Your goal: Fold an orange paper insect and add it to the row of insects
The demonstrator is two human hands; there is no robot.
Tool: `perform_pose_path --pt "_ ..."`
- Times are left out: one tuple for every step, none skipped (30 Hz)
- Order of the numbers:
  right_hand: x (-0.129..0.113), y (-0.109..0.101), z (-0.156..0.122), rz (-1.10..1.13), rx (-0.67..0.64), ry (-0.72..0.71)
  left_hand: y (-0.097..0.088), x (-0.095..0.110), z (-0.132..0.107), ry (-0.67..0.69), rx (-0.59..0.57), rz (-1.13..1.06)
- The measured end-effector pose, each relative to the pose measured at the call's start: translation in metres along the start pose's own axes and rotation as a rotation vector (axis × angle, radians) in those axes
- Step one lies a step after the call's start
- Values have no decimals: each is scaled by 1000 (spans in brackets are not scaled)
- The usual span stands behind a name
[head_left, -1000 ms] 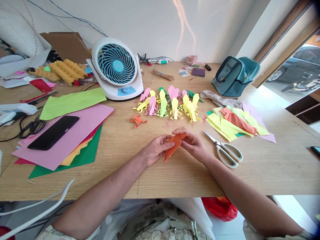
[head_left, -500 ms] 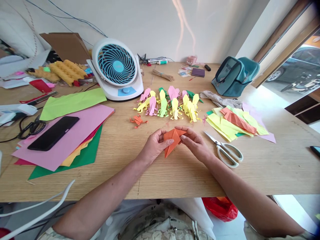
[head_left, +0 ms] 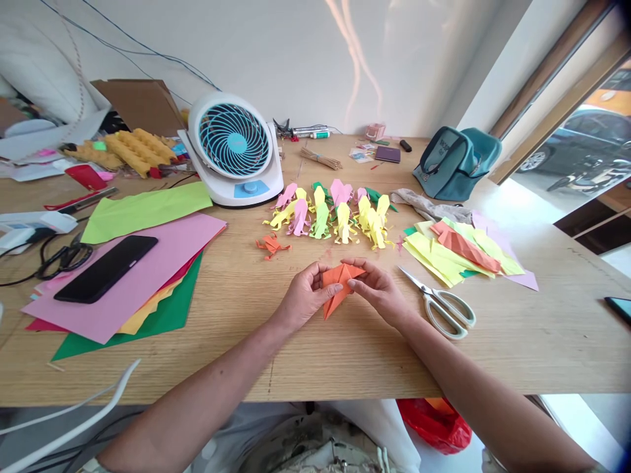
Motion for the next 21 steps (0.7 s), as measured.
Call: perform_pose_path --pt "1 0 0 19 5 8 0 0 0 -1 0 -12" --pt "2 0 1 41 11 15 0 1 0 -1 1 -22" --pt "2 -1 1 64 19 21 -1 1 0 -1 0 -30" --pt "3 -1 1 82 29 25 0 1 -1 -2 -3 -36" --pt "3 -2 1 95 38 30 0 1 -1 -2 -6 -42" --pt "3 -3 1 101 45 36 0 1 -1 -1 -10 -45" --pt "4 -3 2 103 50 43 0 1 0 1 -13 -46" --pt "4 -4 2 101 55 49 0 1 0 6 -16 -42" --pt "4 -4 2 98 58 54 0 1 0 13 -17 -29" --pt "4 -5 2 97 63 59 -1 1 0 22 -13 -3" --pt "5 -6 2 98 68 61 -2 2 0 34 1 40" --pt "5 -6 2 99 75 61 -4 3 0 50 22 100" --pt "5 -7 2 99 83 60 -6 5 -1 69 51 172" --pt "5 -8 2 99 90 59 -8 8 -2 88 81 248" --pt "5 -9 2 100 96 59 -9 11 -3 106 107 319" --pt "6 -9 2 101 102 59 -10 13 -4 122 124 378" --pt "6 -9 2 105 103 60 -9 15 -5 134 130 419" --pt "7 -9 2 111 101 61 -8 15 -6 142 129 445" --pt "7 -9 3 118 97 62 -7 16 -7 149 124 463" --pt "7 -8 3 125 90 63 -6 15 -7 154 117 475" --pt "7 -7 3 130 83 63 -5 14 -7 160 109 483"
Point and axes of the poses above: each hand's wrist, its own z-axis towards the middle knuckle, its own y-axis out of the palm, x = y × z, the point moved 10 cm from there along z, towards the middle knuckle
